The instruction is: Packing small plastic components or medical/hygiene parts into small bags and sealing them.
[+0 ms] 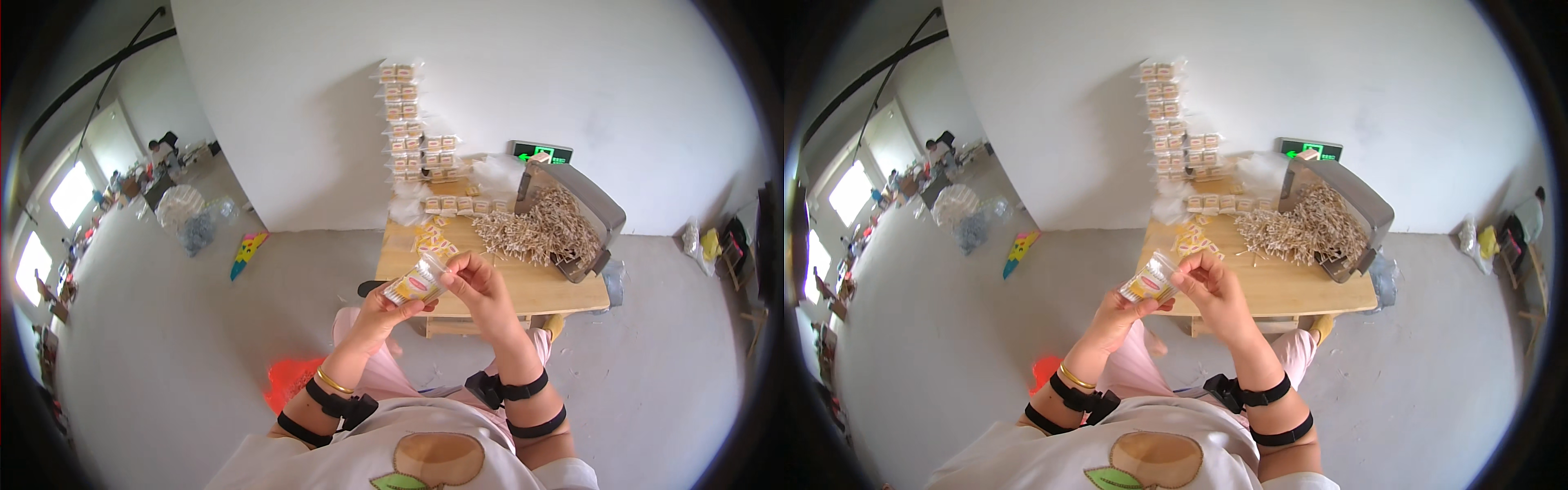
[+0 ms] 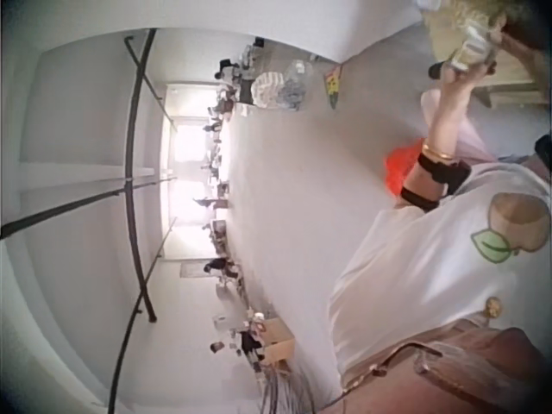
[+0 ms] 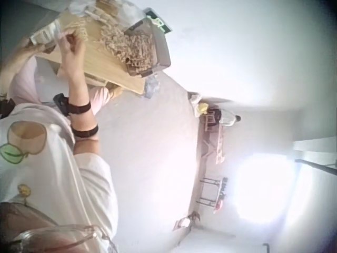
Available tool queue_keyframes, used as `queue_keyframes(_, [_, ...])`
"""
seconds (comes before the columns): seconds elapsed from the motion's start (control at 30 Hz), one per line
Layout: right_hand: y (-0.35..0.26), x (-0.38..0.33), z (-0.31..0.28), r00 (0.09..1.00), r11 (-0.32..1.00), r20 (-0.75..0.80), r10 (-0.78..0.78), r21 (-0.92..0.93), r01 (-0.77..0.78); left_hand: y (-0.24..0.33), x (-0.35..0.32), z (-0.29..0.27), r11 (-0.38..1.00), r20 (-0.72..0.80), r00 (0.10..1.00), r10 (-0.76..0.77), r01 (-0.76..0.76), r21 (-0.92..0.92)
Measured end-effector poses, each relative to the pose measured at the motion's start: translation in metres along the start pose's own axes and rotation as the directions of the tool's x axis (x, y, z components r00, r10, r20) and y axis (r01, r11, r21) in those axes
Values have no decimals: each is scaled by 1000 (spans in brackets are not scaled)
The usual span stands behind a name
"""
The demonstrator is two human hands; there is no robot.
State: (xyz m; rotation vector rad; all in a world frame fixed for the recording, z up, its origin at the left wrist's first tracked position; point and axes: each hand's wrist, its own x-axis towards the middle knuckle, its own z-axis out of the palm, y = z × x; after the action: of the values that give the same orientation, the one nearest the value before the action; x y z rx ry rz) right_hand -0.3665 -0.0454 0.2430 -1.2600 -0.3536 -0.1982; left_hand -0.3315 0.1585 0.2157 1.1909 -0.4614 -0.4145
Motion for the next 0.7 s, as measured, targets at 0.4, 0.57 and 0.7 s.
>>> queue_keyframes(0.4, [-32,-20,1,974,881,-1,-227,-427,205,23,13,27,895,141,958,250,-284,343])
queue_keyframes(0.57, [-15,-20,-12,987,898,-50,-151,-425,116,15,14,28,868,90,949,304,-314,385])
queue_keyframes(0.7, [-3,-17,-19,990,964,-122,-73,-263,38,16,21,35,871,55,933,355,-352,342])
